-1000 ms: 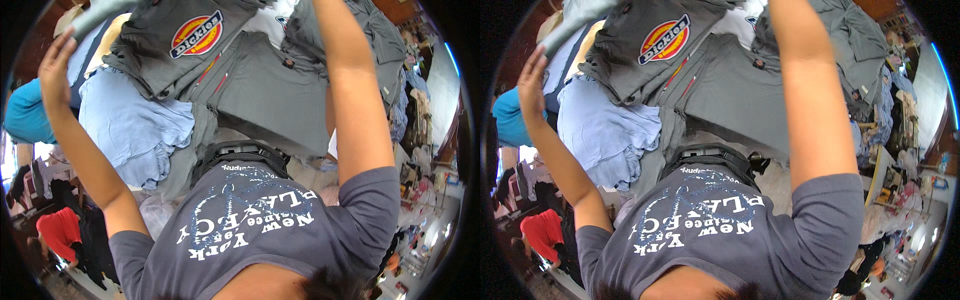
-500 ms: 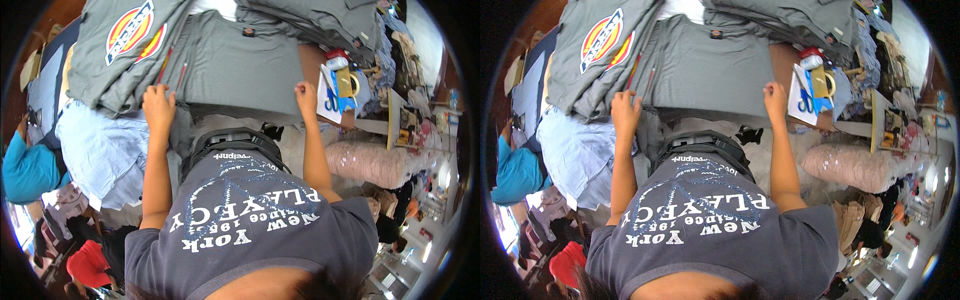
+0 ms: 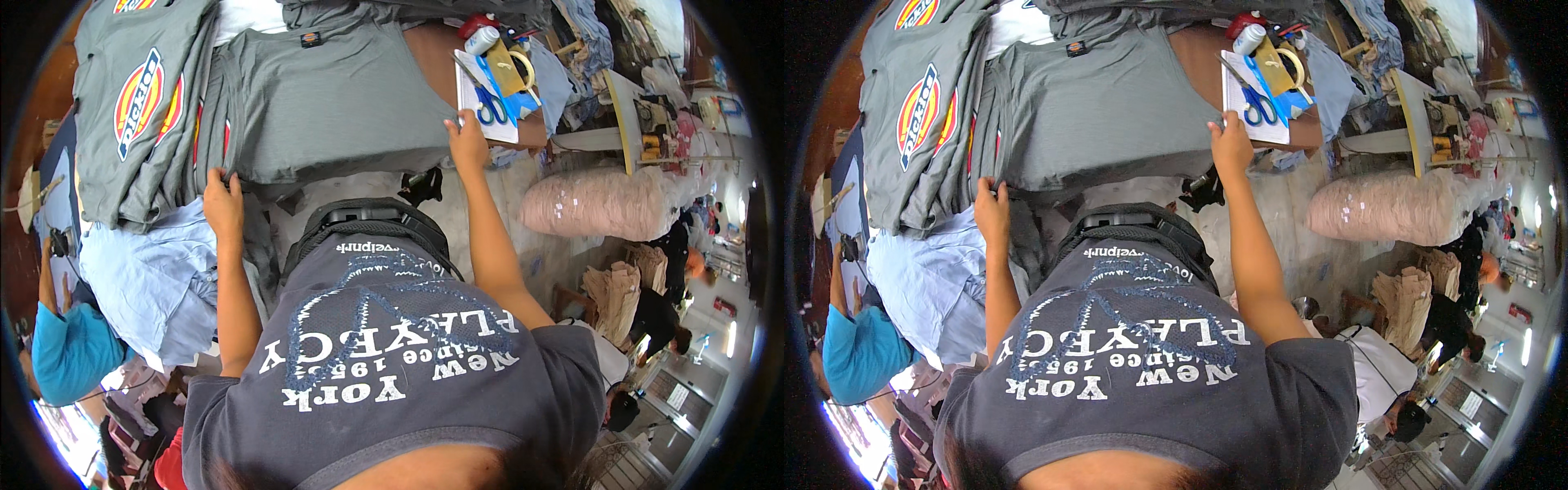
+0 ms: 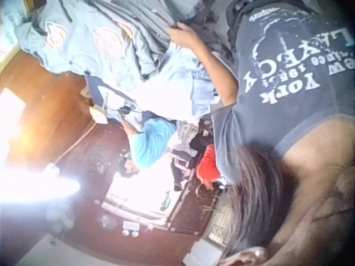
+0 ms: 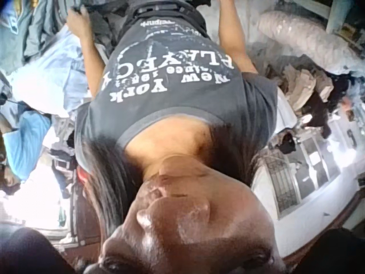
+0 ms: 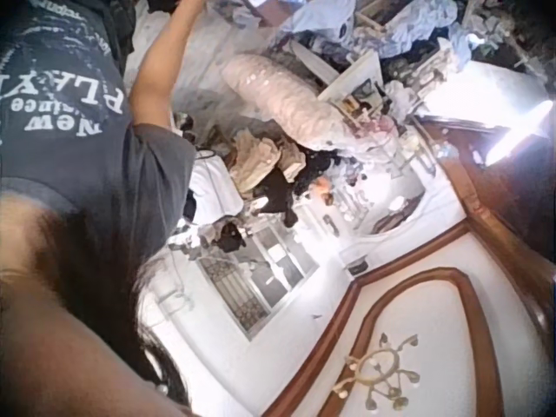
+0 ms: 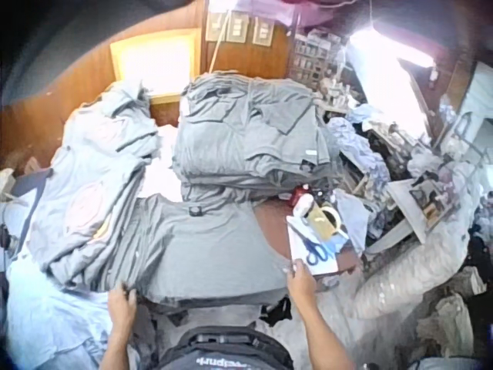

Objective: The person picks up, aligns, and sorts shirts on a work table, occasionally using shears to trim loose threads.

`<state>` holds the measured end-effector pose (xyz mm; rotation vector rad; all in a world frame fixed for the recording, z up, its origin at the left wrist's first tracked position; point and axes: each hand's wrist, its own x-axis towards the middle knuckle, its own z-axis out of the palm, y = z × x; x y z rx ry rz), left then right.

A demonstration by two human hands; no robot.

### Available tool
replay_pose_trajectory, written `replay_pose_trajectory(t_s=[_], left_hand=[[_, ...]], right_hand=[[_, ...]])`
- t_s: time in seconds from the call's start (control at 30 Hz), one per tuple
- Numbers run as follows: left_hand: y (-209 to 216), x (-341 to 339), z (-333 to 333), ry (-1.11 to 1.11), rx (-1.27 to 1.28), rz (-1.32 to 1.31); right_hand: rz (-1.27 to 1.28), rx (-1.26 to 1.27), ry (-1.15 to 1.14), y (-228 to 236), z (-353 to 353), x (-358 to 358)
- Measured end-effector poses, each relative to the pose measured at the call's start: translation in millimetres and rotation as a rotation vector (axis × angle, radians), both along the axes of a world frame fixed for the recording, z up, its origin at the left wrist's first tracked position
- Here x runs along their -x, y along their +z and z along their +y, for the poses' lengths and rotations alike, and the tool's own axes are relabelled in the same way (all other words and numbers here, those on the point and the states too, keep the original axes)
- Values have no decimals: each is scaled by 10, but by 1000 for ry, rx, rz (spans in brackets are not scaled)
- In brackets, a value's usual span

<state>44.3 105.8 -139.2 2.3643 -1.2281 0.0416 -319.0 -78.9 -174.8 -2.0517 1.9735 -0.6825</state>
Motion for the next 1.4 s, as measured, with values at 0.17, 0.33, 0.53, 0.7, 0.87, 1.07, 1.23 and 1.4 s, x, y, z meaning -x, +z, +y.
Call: replay_pose_trajectory(t_s=[0.17, 0.33, 0.53, 0.7, 0.87, 1.07, 1.23, 1.4], left_hand=[[145, -210, -83, -93, 323, 904], [781, -326, 73, -247, 655, 1176], [653, -526, 65, -214, 361, 986], [1366, -573, 279, -258, 583, 855], [2073, -829, 245, -505, 610, 650], [2359, -1570, -1217, -476, 330, 557], [1695, -1848, -1936, -600, 532, -101], [263, -1060, -1438, -609, 232, -50]], right_hand=[[-177, -177, 23, 60, -252, 218], [-1151, -359, 133, 590, -187, 397], [-1072, -425, 281, 821, -316, 644], [-1322, -163, 295, 1403, -306, 737], [-1238, -68, 432, 2099, -513, 786], [-734, -141, 484, 2236, -1802, 444], [-567, 29, 381, 1876, -1925, -276], [-131, 98, 686, 744, -1056, -207]])
